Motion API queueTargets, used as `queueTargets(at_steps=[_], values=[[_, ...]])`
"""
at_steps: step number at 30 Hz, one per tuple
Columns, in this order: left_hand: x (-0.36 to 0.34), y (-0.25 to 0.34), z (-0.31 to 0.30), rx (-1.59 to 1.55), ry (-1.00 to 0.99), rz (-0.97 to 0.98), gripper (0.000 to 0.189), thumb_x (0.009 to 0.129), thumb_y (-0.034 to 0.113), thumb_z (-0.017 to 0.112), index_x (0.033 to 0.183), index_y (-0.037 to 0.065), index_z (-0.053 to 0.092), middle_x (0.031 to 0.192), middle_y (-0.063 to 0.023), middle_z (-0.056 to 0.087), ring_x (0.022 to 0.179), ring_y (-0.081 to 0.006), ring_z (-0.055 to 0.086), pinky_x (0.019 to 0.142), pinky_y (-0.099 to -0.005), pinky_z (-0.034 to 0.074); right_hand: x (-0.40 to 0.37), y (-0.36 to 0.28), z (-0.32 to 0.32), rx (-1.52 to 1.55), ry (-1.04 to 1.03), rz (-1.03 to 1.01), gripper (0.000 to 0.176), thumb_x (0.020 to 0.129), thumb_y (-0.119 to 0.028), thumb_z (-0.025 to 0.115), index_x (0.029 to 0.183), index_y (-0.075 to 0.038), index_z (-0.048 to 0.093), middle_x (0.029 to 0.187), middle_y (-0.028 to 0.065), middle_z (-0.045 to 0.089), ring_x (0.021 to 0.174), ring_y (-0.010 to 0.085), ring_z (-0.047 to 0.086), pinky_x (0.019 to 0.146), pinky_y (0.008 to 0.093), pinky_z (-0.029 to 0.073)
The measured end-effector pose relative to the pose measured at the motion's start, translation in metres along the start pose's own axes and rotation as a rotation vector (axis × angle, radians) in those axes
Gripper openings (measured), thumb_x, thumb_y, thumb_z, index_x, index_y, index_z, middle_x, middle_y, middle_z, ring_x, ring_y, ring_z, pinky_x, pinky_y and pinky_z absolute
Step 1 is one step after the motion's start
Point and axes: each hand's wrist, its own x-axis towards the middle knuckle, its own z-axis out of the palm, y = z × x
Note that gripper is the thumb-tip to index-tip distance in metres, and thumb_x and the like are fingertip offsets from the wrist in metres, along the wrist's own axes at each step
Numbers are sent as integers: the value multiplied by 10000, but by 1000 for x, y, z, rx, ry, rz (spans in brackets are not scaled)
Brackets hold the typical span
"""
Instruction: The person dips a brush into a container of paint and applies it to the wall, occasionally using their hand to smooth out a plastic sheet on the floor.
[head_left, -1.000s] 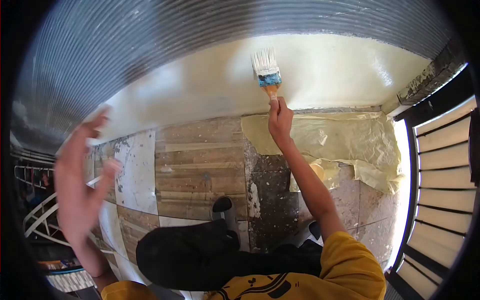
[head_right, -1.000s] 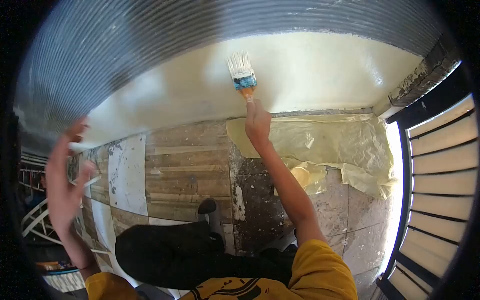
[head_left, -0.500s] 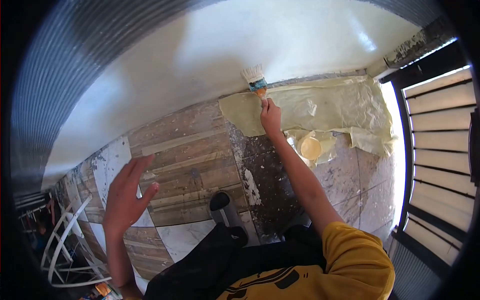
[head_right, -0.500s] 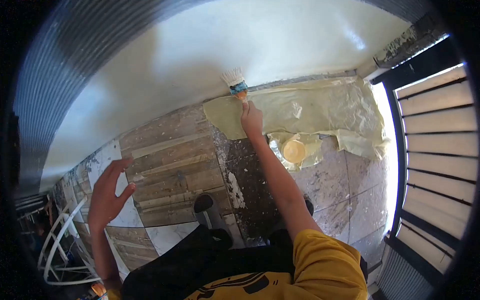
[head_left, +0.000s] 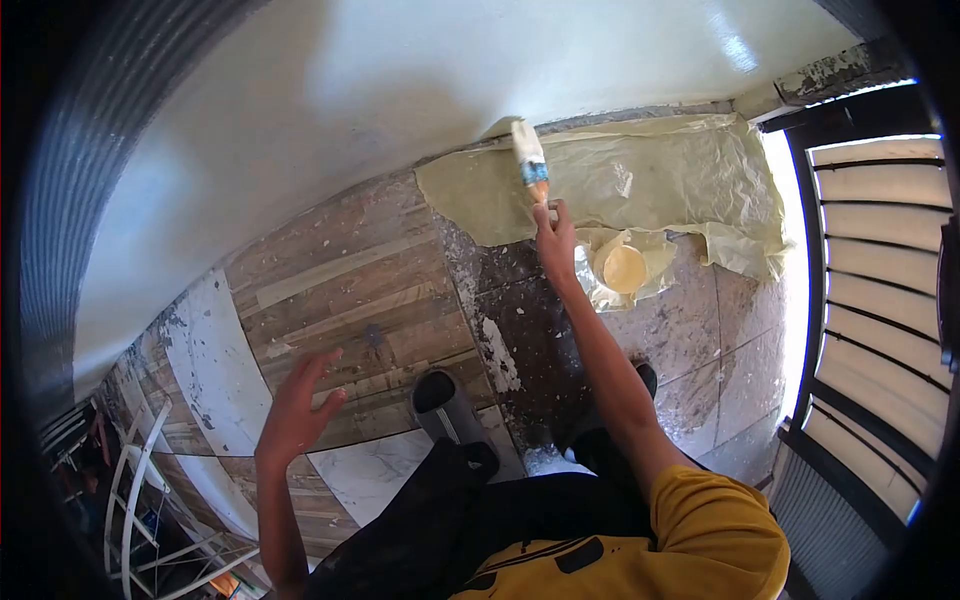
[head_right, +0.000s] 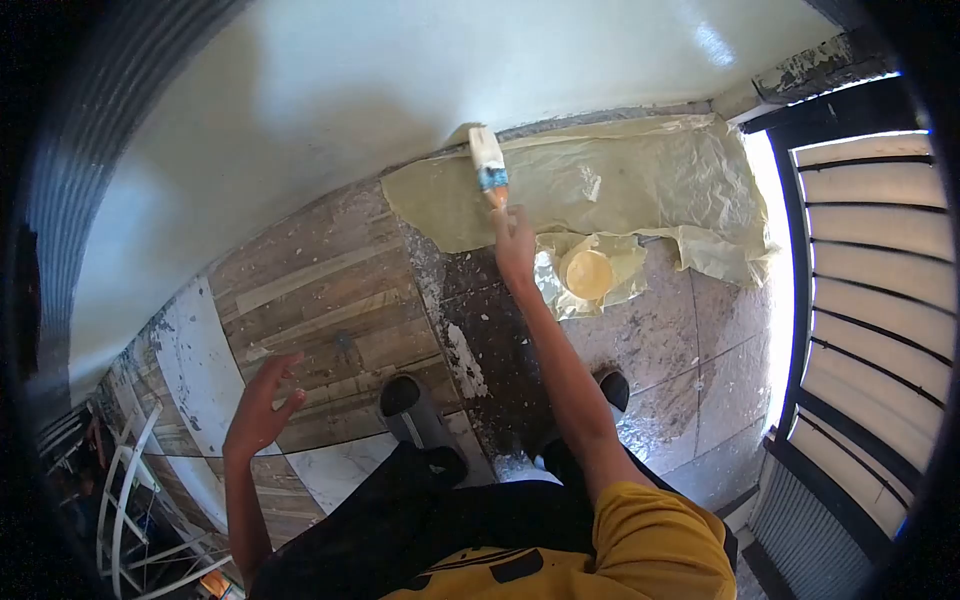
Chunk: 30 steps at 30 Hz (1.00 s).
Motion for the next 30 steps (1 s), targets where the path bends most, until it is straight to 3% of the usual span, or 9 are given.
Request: queueTargets(at_steps=[1, 3, 11, 14, 16, 19, 21, 24, 30], values=[[2, -5, 7, -21, -16, 24, 536, 903, 94, 701, 1412, 110, 531, 1257, -131, 578, 1068, -260, 602, 959, -387, 483, 3, 1, -1, -3, 4, 5, 356, 1020, -336, 551, 997, 11, 628, 716, 128, 618, 627, 202, 562, 592, 396, 429], [8, -13, 20, -55, -44, 22, 540, 904, 95, 703, 1415, 113, 529, 1266, -126, 576, 1069, -255, 601, 962, -384, 484, 15, -1, -5, 279, -10, 39, 322, 1040, -377, 540, 1025, -56, 562, 606, -62, 408, 461, 57, 364, 417, 259, 298], [20, -2, 27, -90, -57, 32, 523, 916, 135, 694, 1409, 99, 525, 1284, -142, 579, 1111, -284, 619, 969, -398, 487, 82, -27, -46, 526, 267, 194, 330, 1054, -352, 446, 1010, -43, 554, 607, -48, 377, 427, 51, 322, 368, 237, 234], [19, -4, 29, -134, -50, 5, 518, 921, 133, 691, 1411, 101, 525, 1279, -136, 582, 1101, -281, 617, 965, -396, 488, 96, -26, -49, 531, 201, 314, 337, 1049, -355, 452, 1017, -38, 561, 610, -45, 380, 428, 55, 315, 369, 237, 226], [16, -10, 34, -176, -6, 53, 516, 925, 133, 689, 1412, 102, 524, 1281, -135, 581, 1085, -276, 612, 964, -394, 485, 90, -24, -44, 519, -67, 301, 343, 1048, -367, 451, 1031, -45, 568, 616, -44, 388, 446, 57, 329, 380, 234, 236], [10, -18, 40, -171, -19, 19, 509, 930, 131, 685, 1412, 104, 525, 1276, -143, 578, 1084, -275, 610, 956, -384, 487, 79, -30, -43, 532, -204, 347, 326, 1051, -365, 447, 1035, -65, 574, 628, -41, 402, 470, 59, 352, 395, 233, 257], [8, -24, 42, -164, -28, 30, 505, 931, 129, 684, 1410, 102, 525, 1269, -145, 578, 1090, -276, 610, 955, -382, 488, 62, -30, -42, 607, -114, 468, 300, 1055, -358, 437, 1032, -94, 578, 630, -54, 400, 447, 57, 337, 370, 218, 229], [5, -26, 44, -168, -32, -2, 501, 932, 127, 685, 1406, 98, 526, 1256, -146, 578, 1098, -281, 615, 955, -380, 490, 23, -35, -51, 822, -280, 520, 373, 1069, -398, 410, 1062, -66, 582, 631, -47, 413, 428, 42, 308, 350, 212, 216], [15, 1, 51, -238, -15, 32, 499, 930, 118, 685, 1404, 96, 532, 1283, -128, 583, 1096, -264, 625, 978, -388, 492, 13, -63, -24, 530, -335, 475, 387, 1076, -367, 415, 1089, -27, 601, 642, -24, 460, 426, 50, 332, 370, 217, 257]])
